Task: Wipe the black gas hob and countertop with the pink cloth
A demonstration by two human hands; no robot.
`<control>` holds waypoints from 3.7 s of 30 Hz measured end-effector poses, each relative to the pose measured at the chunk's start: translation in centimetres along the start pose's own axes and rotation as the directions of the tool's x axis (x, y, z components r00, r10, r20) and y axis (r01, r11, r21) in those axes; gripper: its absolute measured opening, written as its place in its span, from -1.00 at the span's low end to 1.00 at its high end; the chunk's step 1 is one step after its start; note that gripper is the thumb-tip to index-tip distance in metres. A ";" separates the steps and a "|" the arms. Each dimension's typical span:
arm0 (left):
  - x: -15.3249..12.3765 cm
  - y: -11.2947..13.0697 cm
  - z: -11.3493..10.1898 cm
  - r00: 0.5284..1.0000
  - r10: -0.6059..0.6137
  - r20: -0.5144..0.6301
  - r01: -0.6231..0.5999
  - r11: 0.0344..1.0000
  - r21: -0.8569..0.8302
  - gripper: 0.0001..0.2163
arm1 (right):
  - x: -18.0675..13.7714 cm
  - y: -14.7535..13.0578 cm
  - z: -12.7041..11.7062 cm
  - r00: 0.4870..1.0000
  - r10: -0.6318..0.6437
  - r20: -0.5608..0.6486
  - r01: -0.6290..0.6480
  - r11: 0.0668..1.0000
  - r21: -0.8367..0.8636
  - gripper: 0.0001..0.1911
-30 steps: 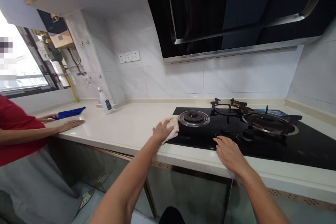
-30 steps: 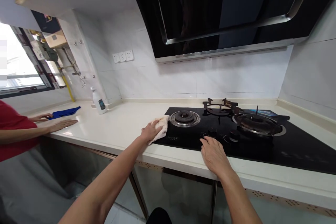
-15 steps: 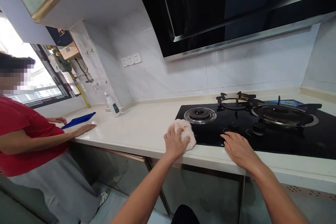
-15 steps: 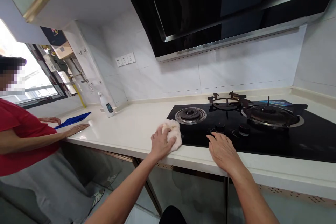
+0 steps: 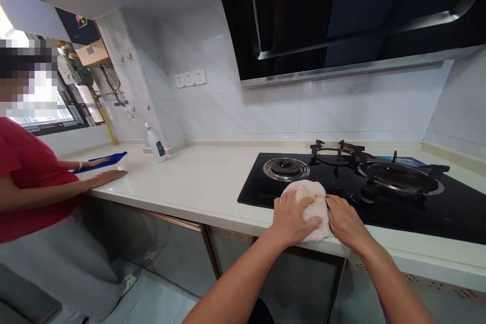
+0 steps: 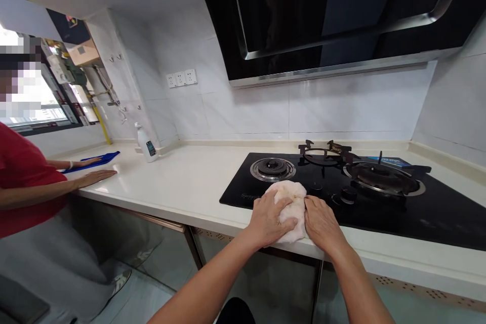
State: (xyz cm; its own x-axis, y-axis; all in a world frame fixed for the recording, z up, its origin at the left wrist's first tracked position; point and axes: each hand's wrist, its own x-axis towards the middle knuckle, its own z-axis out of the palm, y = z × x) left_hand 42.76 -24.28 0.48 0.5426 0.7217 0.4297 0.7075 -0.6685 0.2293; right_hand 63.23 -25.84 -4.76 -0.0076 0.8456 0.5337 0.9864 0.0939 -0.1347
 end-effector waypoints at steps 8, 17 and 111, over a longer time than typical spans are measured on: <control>-2.6 -8.8 -4.6 0.978 -0.204 -0.047 0.207 0.975 0.085 -0.55 | -0.3 -0.1 0.4 1.000 -0.020 -0.009 0.020 1.000 0.024 -0.48; -4.8 -12.3 -7.2 0.852 -0.490 -0.182 0.520 0.832 0.193 -0.60 | -0.2 -0.5 -0.3 1.000 0.019 0.005 -0.019 0.992 0.121 -0.36; 1.5 -25.7 -4.8 0.942 -0.315 -0.114 0.335 0.870 0.361 -0.48 | -3.4 2.8 2.1 0.990 -0.135 -0.039 0.140 0.979 0.148 -0.37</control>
State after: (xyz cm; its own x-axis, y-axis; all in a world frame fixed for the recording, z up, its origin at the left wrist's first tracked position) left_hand 23.23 -6.85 -0.57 0.2365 0.8702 0.4321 0.9610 -0.2753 0.0283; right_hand 65.63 -27.38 -8.73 -0.1346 0.8041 0.5790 0.9404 0.2878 -0.1812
